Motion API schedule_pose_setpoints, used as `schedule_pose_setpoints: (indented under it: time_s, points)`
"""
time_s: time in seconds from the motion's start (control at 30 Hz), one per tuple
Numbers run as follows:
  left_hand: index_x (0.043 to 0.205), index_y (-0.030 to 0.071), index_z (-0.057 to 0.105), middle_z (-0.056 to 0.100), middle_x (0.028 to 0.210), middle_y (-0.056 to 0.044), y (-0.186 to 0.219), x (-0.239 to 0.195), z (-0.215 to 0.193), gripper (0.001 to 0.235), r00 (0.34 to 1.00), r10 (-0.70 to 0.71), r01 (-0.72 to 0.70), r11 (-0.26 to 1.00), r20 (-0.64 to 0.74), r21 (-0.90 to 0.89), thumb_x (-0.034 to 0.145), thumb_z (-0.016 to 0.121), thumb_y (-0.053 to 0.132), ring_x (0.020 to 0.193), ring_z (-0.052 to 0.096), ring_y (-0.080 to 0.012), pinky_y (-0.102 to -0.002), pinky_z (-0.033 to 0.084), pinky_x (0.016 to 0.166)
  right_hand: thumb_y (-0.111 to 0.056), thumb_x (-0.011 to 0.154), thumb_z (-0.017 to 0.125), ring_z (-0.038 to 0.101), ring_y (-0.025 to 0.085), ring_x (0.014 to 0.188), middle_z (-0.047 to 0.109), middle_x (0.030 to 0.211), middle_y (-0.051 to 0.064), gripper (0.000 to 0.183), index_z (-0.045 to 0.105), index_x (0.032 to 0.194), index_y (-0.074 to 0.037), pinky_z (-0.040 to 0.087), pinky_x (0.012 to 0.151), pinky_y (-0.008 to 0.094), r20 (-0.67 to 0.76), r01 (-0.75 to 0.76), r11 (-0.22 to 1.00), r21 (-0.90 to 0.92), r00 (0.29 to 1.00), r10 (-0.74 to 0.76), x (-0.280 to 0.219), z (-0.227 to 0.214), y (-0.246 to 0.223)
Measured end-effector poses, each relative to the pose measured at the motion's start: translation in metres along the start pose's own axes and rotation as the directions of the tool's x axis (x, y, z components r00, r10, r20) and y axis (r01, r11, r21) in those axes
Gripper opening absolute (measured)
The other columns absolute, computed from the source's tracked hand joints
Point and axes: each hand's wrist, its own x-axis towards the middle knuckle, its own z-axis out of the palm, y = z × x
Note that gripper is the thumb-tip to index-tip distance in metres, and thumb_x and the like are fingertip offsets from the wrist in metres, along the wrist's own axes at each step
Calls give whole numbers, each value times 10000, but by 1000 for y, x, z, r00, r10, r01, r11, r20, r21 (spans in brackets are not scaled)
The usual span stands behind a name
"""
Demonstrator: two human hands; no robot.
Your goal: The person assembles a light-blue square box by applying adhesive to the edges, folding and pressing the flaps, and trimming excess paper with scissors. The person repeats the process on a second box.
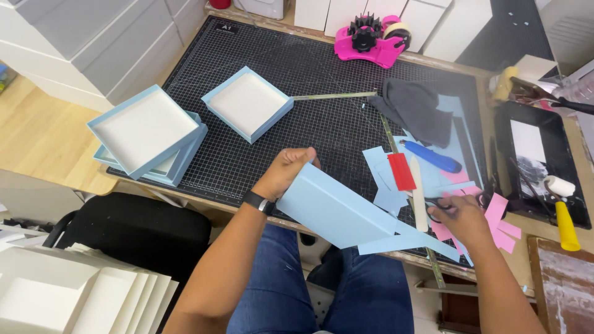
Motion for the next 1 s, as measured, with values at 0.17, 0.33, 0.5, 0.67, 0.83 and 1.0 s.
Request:
schedule_pose_setpoints:
  time_s: [0.17, 0.33, 0.5, 0.67, 0.83, 1.0]
  points:
    - [711, 158, 691, 687, 708, 24, -18, 12, -11, 503, 998, -68, 67, 996, 13, 65, 977, 558, 564, 644, 637, -81, -246, 509, 653, -434, 823, 794, 647, 296, 1109, 533, 1289, 116, 536, 775, 1235, -93, 458, 1030, 370, 51, -91, 995, 39, 995, 89, -5, -12, -6]
    - [896, 148, 755, 748, 833, -6, -17, 9, -22, 474, 993, -104, 109, 989, -54, 102, 981, 537, 560, 715, 688, -112, -279, 539, 656, -407, 837, 756, 495, 219, 1391, 776, 1202, 61, 521, 762, 1239, -75, 470, 1028, 433, 41, -28, 998, -53, 999, 30, 10, -15, 16]
    - [957, 142, 790, 684, 822, -22, -13, 4, -14, 691, 944, -134, 198, 961, -302, 191, 969, 346, 672, 733, 624, -152, -309, 447, 681, -323, 810, 824, 643, 291, 997, 643, 1100, 135, 477, 755, 1232, -111, 495, 899, 397, -62, 86, 996, -30, 994, -88, 2, -27, 30]
    - [1340, 109, 608, 656, 1244, -88, 7, -19, 27, 614, 820, 150, 81, 925, -553, 371, 1008, 348, 557, 1152, 623, -219, -369, 482, 1017, -213, 835, 800, 563, 374, 1266, 646, 1280, 157, 426, 735, 1245, -116, 435, 1064, 447, -83, 75, 995, -62, 993, -80, -8, -46, 37]
    - [1296, 169, 641, 705, 1213, -24, -3, -26, 78, 657, 807, 78, 209, 889, -586, 407, 747, 808, 488, 1074, 666, -154, -300, 509, 945, -147, 956, 630, 731, 367, 909, 542, 1403, 159, 366, 719, 1306, -204, 572, 849, 510, -21, -136, 959, -249, 991, 135, -26, -66, 6]
    - [1160, 132, 705, 575, 995, -49, -43, -15, 96, 326, 810, 395, -20, 758, -434, 652, 908, 792, 320, 962, 664, -300, -421, 535, 854, -251, 907, 680, 655, 521, 1054, 659, 1099, 231, 389, 653, 1266, -101, 545, 888, 586, -250, -30, 925, 380, 959, 134, -54, -13, -19]
